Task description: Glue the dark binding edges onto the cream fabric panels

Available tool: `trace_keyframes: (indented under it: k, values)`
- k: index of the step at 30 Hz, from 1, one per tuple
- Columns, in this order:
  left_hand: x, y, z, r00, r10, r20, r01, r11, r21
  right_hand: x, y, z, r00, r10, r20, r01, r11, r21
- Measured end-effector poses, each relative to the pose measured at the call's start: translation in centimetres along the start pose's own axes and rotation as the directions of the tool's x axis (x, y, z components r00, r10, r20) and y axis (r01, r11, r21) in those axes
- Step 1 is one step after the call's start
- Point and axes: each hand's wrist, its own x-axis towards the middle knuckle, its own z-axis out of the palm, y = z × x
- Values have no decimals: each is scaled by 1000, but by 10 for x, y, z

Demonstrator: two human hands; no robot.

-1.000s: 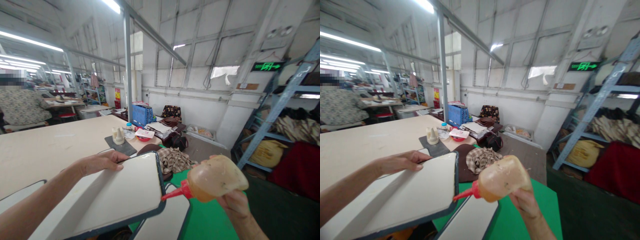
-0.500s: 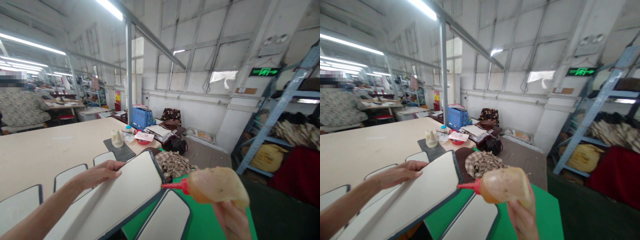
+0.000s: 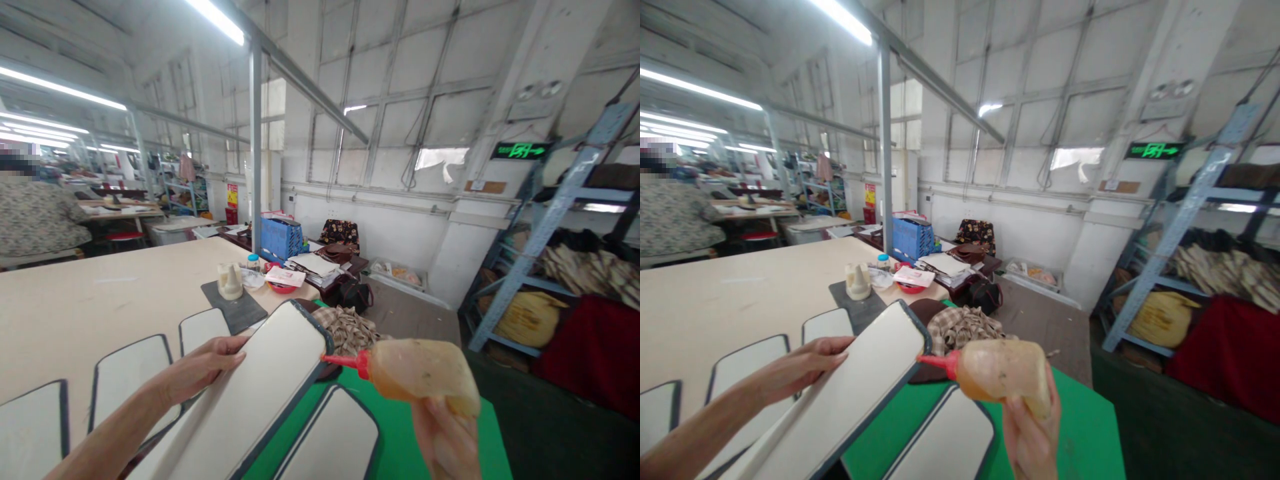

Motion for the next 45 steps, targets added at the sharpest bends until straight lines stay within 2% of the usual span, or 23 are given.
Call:
trace_keyframes:
  k: [8,15,20,25,30,38,45]
  values:
    - [4,-1,7,997,-18,-69,18,1000,-2,1,-2,7,998,51,-29,-50,998,48]
    - [2,-6,10,995,2,-97,-4,1000,-16,-2,4,8,997,76,-32,-76,997,6]
    - [3,-6,11,985,-50,-164,42,998,-48,-7,10,9,998,64,-27,-66,996,-52]
    - [2,-3,15,970,-76,-230,63,996,-62,-12,14,8,992,125,-31,-126,992,-30]
    - [3,0,18,966,-81,-246,66,996,-68,-16,12,11,988,144,-52,-146,989,-22]
    - [6,-3,12,949,-101,-300,77,993,-89,-23,6,17,973,222,-67,-220,975,29]
    - [7,4,16,932,-127,-339,90,988,-122,-26,11,2,964,250,86,-251,968,0]
